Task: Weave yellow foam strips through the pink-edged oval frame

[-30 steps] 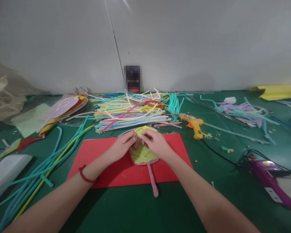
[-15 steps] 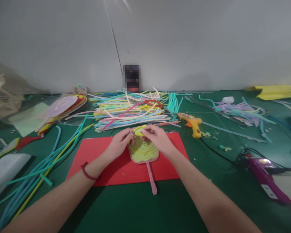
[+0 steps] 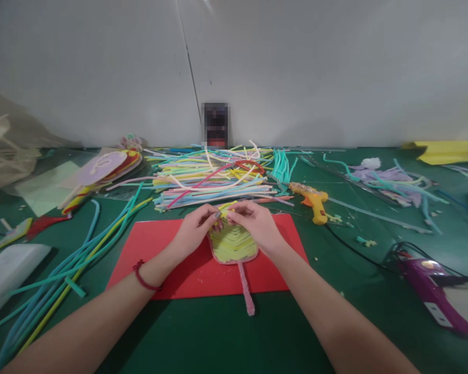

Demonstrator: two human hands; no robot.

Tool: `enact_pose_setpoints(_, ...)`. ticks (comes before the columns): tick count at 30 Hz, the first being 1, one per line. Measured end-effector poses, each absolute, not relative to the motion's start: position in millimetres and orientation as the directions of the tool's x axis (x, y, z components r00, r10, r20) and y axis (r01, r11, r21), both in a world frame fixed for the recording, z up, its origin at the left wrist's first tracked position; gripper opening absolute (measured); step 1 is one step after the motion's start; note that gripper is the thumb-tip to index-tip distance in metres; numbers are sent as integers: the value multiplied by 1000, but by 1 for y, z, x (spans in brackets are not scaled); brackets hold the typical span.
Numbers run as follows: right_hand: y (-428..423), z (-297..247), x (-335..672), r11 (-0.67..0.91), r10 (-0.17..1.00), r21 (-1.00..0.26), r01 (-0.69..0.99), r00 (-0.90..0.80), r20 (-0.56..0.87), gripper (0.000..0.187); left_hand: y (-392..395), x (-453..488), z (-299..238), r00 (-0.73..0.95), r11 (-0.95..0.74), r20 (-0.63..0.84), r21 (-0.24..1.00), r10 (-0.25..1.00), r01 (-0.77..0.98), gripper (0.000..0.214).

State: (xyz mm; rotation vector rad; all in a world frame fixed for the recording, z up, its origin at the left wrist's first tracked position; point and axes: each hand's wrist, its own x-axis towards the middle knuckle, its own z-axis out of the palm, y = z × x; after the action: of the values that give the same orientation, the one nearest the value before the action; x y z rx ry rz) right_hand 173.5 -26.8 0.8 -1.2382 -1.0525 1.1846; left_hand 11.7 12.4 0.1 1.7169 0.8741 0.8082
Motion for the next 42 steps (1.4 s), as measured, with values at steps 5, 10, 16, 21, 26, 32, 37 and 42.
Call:
enact_pose_setpoints(5,-28,4,169,-51,984,-969,-243,155,-90,25,8,12,7,491,-324,183,920,852,220,18)
enact_pose_setpoints(10,-27,6,174,-13,979,-964,-265,194,-67,20,13,10,24,551,-335,134,898,824,284,25)
enact_pose_setpoints(16,-21,20,180,77,984,-985,-152,170,51,15,24,2,49,626,-422,116,829,771,366,27)
enact_pose_setpoints(21,-5,53,179,112,981,-991,-79,168,98,19,32,10,75,539,-366,141,867,831,339,22)
enact_pose_setpoints(26,9,73,177,255,947,-963,84,179,267,15,38,15,91,431,-367,228,889,873,275,20)
enact_pose_setpoints(32,5,71,170,293,940,-941,168,131,316,10,38,-2,88,410,-395,249,860,877,323,14)
enact_pose_setpoints(37,-1,68,170,248,952,-958,141,146,268,12,32,-9,91,467,-418,206,808,860,414,16)
enact_pose_setpoints(42,-3,65,172,203,967,-974,104,136,216,14,25,-4,92,498,-429,209,818,842,383,13)
